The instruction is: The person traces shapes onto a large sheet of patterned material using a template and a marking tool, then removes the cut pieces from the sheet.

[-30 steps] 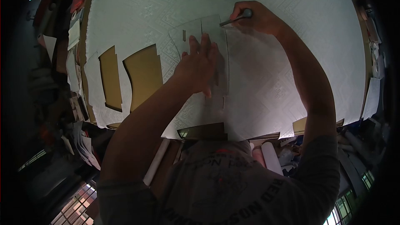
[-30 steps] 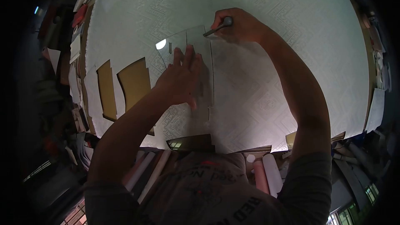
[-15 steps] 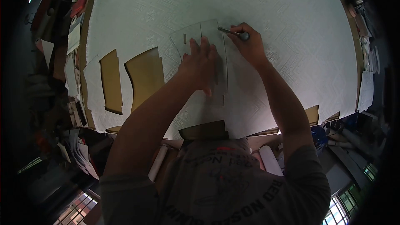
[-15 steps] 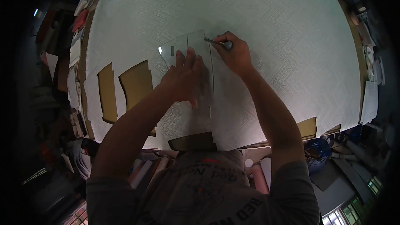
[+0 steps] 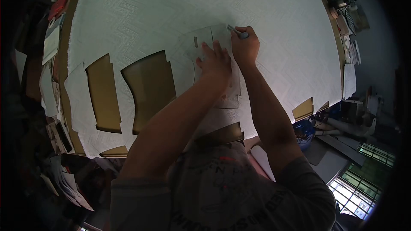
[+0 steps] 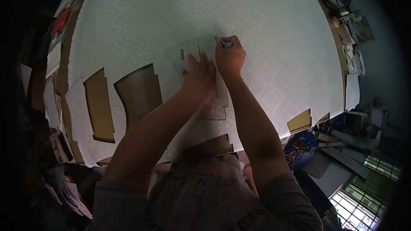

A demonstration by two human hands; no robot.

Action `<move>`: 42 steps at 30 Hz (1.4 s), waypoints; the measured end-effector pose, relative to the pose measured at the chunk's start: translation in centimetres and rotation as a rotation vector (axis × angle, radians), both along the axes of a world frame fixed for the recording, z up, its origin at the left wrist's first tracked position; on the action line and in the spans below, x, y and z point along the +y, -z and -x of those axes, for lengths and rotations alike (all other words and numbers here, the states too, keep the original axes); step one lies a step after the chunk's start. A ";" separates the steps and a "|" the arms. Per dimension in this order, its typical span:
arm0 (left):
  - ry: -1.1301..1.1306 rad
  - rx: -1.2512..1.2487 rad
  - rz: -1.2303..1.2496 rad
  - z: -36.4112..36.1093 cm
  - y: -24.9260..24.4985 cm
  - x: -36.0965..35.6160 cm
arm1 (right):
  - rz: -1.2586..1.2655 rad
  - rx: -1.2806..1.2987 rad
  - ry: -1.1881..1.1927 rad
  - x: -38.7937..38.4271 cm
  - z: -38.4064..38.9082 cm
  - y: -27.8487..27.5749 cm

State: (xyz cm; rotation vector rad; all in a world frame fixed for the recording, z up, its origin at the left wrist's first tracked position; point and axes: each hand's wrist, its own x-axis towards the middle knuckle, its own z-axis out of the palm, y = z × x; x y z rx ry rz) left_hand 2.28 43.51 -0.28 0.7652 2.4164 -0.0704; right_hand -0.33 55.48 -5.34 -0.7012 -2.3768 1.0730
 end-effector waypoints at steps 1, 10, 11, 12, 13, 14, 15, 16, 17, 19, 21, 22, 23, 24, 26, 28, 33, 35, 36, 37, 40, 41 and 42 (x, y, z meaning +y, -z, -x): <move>0.000 -0.001 -0.008 0.1 0.2 0.0 | -0.012 0.052 -0.007 -0.1 0.7 0.2; -0.026 0.004 -0.032 0.1 0.9 0.1 | 0.018 0.046 -0.074 0.8 0.9 0.6; -0.013 -0.002 -0.024 0.1 0.7 0.0 | 0.022 0.049 -0.078 1.0 0.8 0.5; -0.003 -0.008 -0.014 0.1 0.4 0.0 | 0.015 0.008 -0.087 1.1 0.8 0.3; -0.012 -0.002 -0.007 0.0 0.2 -0.1 | 0.009 -0.030 -0.099 1.2 0.9 0.1; -0.025 -0.011 -0.018 0.0 -0.2 0.0 | 0.016 -0.023 -0.110 1.4 0.9 -0.1; -0.042 -0.020 -0.029 0.0 -0.5 0.0 | 0.012 -0.046 -0.145 1.9 0.9 -0.2; -0.061 -0.013 -0.021 -0.2 -0.7 -0.1 | 0.007 -0.068 -0.181 2.4 1.0 -0.3; -0.018 0.024 -0.010 -0.5 -0.9 -0.3 | 0.016 -0.063 -0.200 3.2 1.2 -0.4; 0.000 0.064 0.012 -0.8 -1.1 -0.2 | 0.009 -0.033 -0.403 5.3 2.3 -0.6; -0.010 0.084 0.050 -0.9 -1.0 0.5 | -0.010 -0.082 -0.598 8.1 4.5 -1.6; -0.032 0.080 0.068 -1.0 -1.3 1.0 | -0.037 -0.133 -0.766 9.3 5.7 -2.2; -0.049 0.059 0.104 -1.0 -1.9 1.5 | -0.019 -0.130 -0.789 10.4 7.3 -2.6; -0.065 0.037 0.139 -1.0 -2.4 1.9 | 0.000 -0.174 -0.963 11.3 9.1 -2.9; -0.100 0.021 0.149 -1.1 -2.8 2.5 | 0.039 -0.222 -1.155 11.9 11.4 -3.9; -0.136 0.011 0.153 -1.2 -2.2 2.8 | 0.090 -0.526 -1.234 11.7 13.4 -5.3; -0.142 0.054 0.100 -1.1 -0.7 2.6 | 0.096 -0.372 -1.381 10.8 14.3 -3.8; -0.231 0.060 0.032 -1.8 0.1 2.8 | 0.117 -0.290 -1.439 9.0 14.6 -2.3; -0.291 0.100 -0.046 -1.7 0.4 2.8 | 0.131 -0.295 -1.470 6.9 15.0 -2.3; -0.307 0.097 -0.034 -1.8 0.9 2.8 | 0.144 -0.300 -1.501 4.7 15.3 -2.3; -0.285 0.135 -0.020 -1.9 1.6 2.7 | 0.055 -0.164 -1.594 -0.8 15.4 -1.7; -0.299 0.120 -0.048 -1.9 1.7 2.7 | 0.061 -0.163 -1.607 -1.3 15.4 -1.4; -0.313 0.106 -0.078 -1.8 1.8 2.6 | 0.076 -0.181 -1.600 -1.7 15.3 -1.2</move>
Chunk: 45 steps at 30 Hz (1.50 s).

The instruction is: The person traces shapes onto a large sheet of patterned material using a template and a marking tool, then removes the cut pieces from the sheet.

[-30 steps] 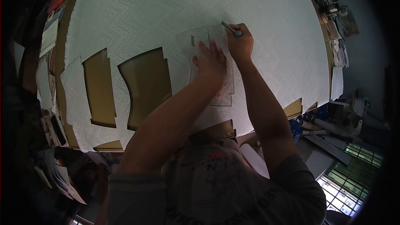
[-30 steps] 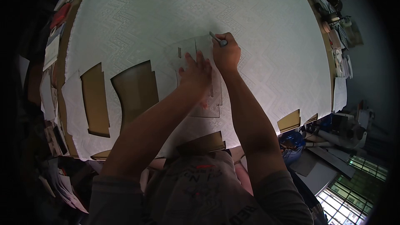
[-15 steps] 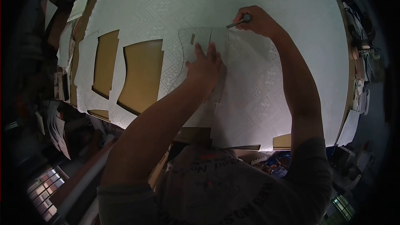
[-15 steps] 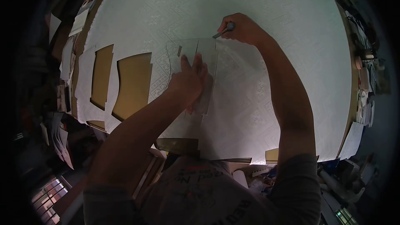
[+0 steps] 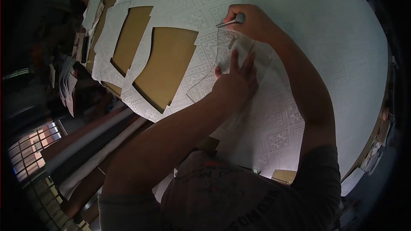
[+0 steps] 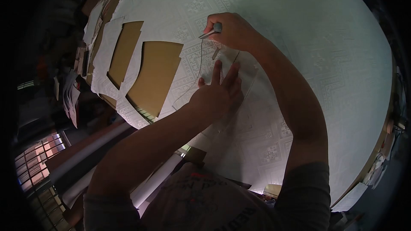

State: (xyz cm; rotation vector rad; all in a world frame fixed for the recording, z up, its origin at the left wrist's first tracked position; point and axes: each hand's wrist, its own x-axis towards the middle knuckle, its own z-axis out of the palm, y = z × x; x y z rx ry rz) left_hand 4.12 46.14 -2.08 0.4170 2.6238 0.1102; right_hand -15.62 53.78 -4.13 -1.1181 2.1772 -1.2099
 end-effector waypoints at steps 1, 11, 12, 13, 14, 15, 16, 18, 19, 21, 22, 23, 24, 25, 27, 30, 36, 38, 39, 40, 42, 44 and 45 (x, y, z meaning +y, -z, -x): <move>-0.014 0.000 0.003 0.0 0.0 -0.1 | -0.004 -0.017 0.006 -0.4 -0.1 0.1; -0.151 0.041 -0.102 -0.4 0.4 0.4 | 0.058 -0.144 -0.109 -0.7 2.8 0.3; -0.171 0.032 -0.123 -0.3 0.4 0.4 | -0.004 -0.147 -0.174 -1.3 3.9 0.0; -0.178 0.034 -0.128 -0.3 0.5 0.3 | -0.066 -0.149 -0.239 -1.7 4.7 -0.6; -0.109 0.042 -0.085 -0.4 0.5 0.1 | -0.071 -0.148 -0.246 -2.2 5.4 -1.2; -0.041 0.050 -0.041 -0.4 0.6 -0.1 | -0.146 -0.156 -0.313 -3.0 5.9 -2.1; -0.050 0.050 -0.044 -0.3 0.7 -0.2 | -0.221 -0.163 -0.380 -3.8 6.4 -2.9; -0.054 0.022 -0.068 -0.4 0.8 -0.1 | -0.310 -0.175 -0.428 -5.5 7.2 -4.2; -0.063 0.016 -0.069 -0.4 0.9 -0.1 | -0.396 -0.185 -0.466 -6.4 7.6 -4.4; -0.053 0.039 -0.044 -0.7 1.2 0.0 | -0.438 -0.214 -0.555 -8.6 8.7 -4.0; -0.062 0.030 -0.045 -0.8 1.6 0.2 | -0.478 -0.237 -0.635 -9.5 9.1 -3.6; -0.141 0.042 -0.136 -0.9 2.1 0.4 | -0.478 -0.245 -0.645 -10.1 9.2 -3.1; -0.221 0.053 -0.228 -0.9 2.0 0.4 | -0.499 -0.264 -0.684 -10.6 9.0 -2.9; -0.232 0.044 -0.230 -0.9 1.9 0.4 | -0.521 -0.282 -0.724 -10.9 8.7 -2.7; -0.094 0.048 -0.085 -0.8 1.4 0.3 | -0.562 -0.312 -0.803 -11.5 8.0 -2.8; -0.124 0.085 -0.140 -0.9 1.7 0.3 | -0.619 -0.344 -0.909 -12.1 6.5 -3.3; -0.190 0.113 -0.161 -1.0 2.9 1.1 | -0.578 -0.335 -0.956 -11.2 2.6 -2.8; -0.186 0.106 -0.149 -1.0 3.1 1.2 | -0.558 -0.307 -0.933 -10.3 1.5 -2.9; -0.179 0.089 -0.133 -0.9 3.1 1.2 | -0.513 -0.381 -0.871 -9.7 1.1 -2.6; -0.184 0.097 -0.137 -0.9 3.3 1.4 | -0.466 -0.452 -0.807 -9.0 0.6 -2.4; -0.221 0.056 -0.144 -0.5 3.4 1.7 | -0.429 -0.390 -0.790 -7.9 -0.8 -2.3; -0.211 0.012 -0.138 -0.2 2.7 1.6 | -0.388 -0.330 -0.771 -6.9 -2.4 -1.8; -0.200 -0.038 -0.128 0.0 2.6 1.5 | -0.340 -0.394 -0.717 -6.6 -3.3 -1.7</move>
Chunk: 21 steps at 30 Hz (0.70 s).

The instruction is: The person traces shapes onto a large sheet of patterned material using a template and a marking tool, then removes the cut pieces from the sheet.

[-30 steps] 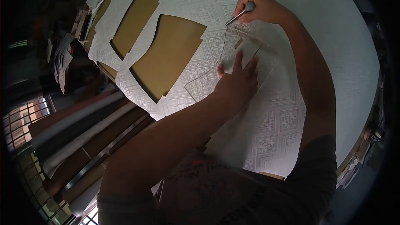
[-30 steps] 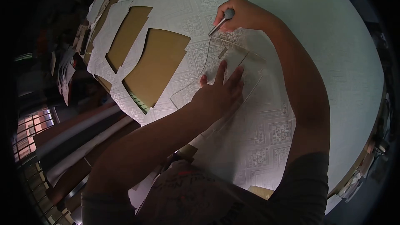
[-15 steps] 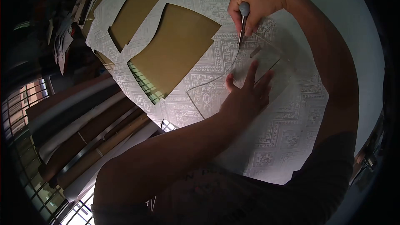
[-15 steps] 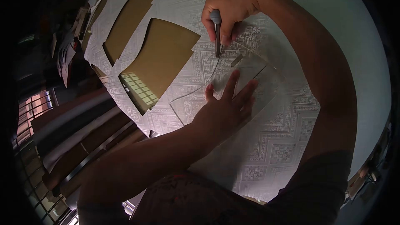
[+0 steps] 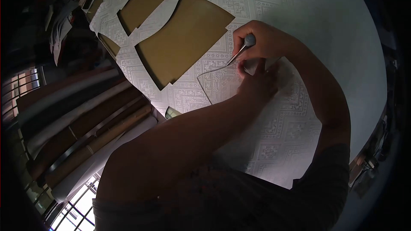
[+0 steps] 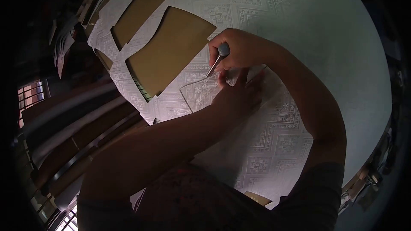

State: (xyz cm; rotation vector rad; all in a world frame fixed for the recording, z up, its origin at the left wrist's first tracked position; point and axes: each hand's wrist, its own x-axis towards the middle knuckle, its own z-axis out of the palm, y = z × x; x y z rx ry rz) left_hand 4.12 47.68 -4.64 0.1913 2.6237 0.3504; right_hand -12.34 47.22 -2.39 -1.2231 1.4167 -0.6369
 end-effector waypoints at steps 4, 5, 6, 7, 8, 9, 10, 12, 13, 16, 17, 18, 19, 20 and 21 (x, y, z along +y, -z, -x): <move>-0.114 -0.101 -0.069 0.7 2.6 0.8 | -0.234 -0.093 0.183 0.2 -4.0 -1.8; -0.205 -0.100 -0.159 1.5 4.5 1.4 | -0.226 -0.087 0.185 -0.4 -5.3 -1.0; -0.297 -0.096 -0.250 1.9 6.0 1.5 | 0.119 -0.008 0.144 -1.0 -7.0 1.1; -0.291 -0.095 -0.247 1.6 7.0 1.6 | 0.455 0.068 0.104 -1.4 -8.6 1.4; -0.261 -0.011 -0.166 1.3 8.1 1.6 | 0.460 0.076 0.113 -1.9 -8.9 1.4; -0.231 0.074 -0.083 1.0 8.4 1.4 | 0.424 0.095 0.034 -2.9 -9.1 0.7; -0.201 0.160 0.000 0.7 8.8 1.1 | 0.387 0.114 -0.045 -3.3 -9.2 0.1; -0.139 0.338 0.160 0.3 8.5 0.4 | 0.453 0.154 -0.008 -2.8 -9.2 -0.8; -0.135 0.349 0.161 0.4 7.9 0.2 | 0.509 0.185 0.015 -2.4 -9.2 -1.2; -0.035 0.085 0.190 1.3 1.4 -0.3 | 0.507 0.137 0.525 1.4 -9.4 -4.7; 0.010 -0.003 0.204 1.6 -0.5 -0.5 | 0.588 0.143 0.703 3.0 -9.4 -4.5; 0.063 -0.093 0.219 1.5 -1.4 -0.5 | 0.667 0.147 0.889 4.8 -9.5 -4.0; 0.088 -0.082 0.223 1.2 -1.4 -0.7 | 0.644 0.161 1.096 6.8 -10.2 -3.9; 0.056 -0.042 0.128 0.9 -1.4 -1.1 | 0.616 0.172 1.305 8.9 -11.1 -3.7; 0.027 -0.008 0.029 0.5 -1.3 -1.3 | 0.647 0.141 1.462 11.2 -12.1 -2.5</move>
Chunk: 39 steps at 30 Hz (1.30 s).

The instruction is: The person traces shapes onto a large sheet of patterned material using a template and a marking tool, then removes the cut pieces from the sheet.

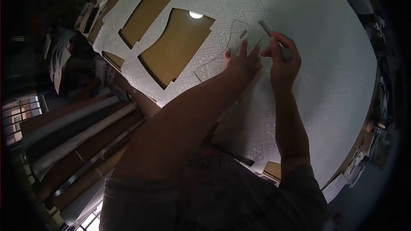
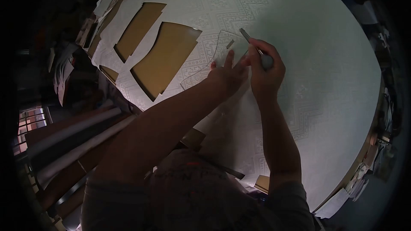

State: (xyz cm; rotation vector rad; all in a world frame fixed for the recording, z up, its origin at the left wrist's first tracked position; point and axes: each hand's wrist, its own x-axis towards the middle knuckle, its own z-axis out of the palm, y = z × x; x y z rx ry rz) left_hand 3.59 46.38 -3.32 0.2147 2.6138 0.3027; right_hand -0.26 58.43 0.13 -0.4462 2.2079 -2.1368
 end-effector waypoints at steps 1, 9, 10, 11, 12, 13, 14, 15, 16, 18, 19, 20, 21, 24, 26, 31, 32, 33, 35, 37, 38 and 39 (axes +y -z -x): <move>0.028 0.001 0.000 0.0 -0.2 -0.1 | 0.071 -0.037 0.137 1.9 -1.2 1.1; 0.237 -0.041 0.123 0.0 -3.3 -0.5 | -0.116 -0.140 0.420 10.8 -16.6 7.0; 0.286 -0.035 0.117 0.3 -3.2 -0.8 | -0.120 -0.139 0.470 11.1 -17.8 7.6; 0.325 -0.010 0.142 0.4 -3.1 -1.3 | -0.192 -0.083 0.512 11.2 -19.0 8.1; 0.368 0.013 0.166 0.2 -3.1 -1.8 | -0.268 -0.034 0.556 10.9 -20.5 8.1; 0.420 0.016 0.157 0.0 -3.4 -2.3 | -0.277 -0.042 0.608 10.0 -21.8 7.3; 0.436 0.044 0.138 0.0 -3.8 -2.8 | -0.239 -0.070 0.623 8.9 -22.7 6.3; 0.444 0.075 0.117 -0.1 -4.2 -3.4 | -0.202 -0.091 0.634 7.7 -23.5 5.4; 0.479 0.091 0.102 -0.2 -4.2 -4.0 | -0.196 -0.147 0.661 6.7 -24.6 5.2; 0.490 0.119 0.050 -0.8 -3.7 -5.3 | -0.253 -0.122 0.674 5.1 -26.4 5.3; 0.520 0.131 0.034 -1.1 -3.2 -6.1 | -0.299 -0.113 0.651 4.3 -27.3 5.2; 0.511 0.160 -0.022 -1.6 -2.6 -7.0 | -0.325 -0.110 0.629 3.5 -28.3 4.8; 0.501 0.184 -0.080 -2.0 -1.8 -7.9 | -0.337 -0.107 0.663 3.0 -29.4 4.9; 0.445 0.392 -0.197 -3.1 1.5 -9.7 | -0.403 -0.201 0.603 2.0 -32.8 5.9; 0.374 0.442 -0.248 -4.3 2.7 -10.3 | -0.501 -0.097 0.584 1.2 -33.8 6.0; 0.274 0.616 -0.360 -5.7 5.6 -10.8 | -0.720 -0.015 0.625 -0.5 -33.2 4.6; 0.290 0.642 -0.362 -5.7 6.1 -10.8 | -0.719 0.037 0.632 -0.5 -32.8 4.7; 0.304 0.667 -0.362 -5.9 5.8 -10.8 | -0.709 0.042 0.632 -0.2 -32.4 4.9; 0.319 0.639 -0.321 -6.4 5.2 -10.3 | -0.748 0.080 0.581 0.4 -31.5 5.3; 0.319 0.615 -0.267 -7.8 4.1 -8.7 | -0.773 0.102 0.566 1.4 -30.7 6.0; 0.321 0.581 -0.264 -8.9 3.7 -7.0 | -0.814 0.117 0.557 2.1 -30.2 6.3; 0.322 0.547 -0.259 -10.0 3.3 -5.1 | -0.791 0.132 0.544 2.8 -29.7 6.5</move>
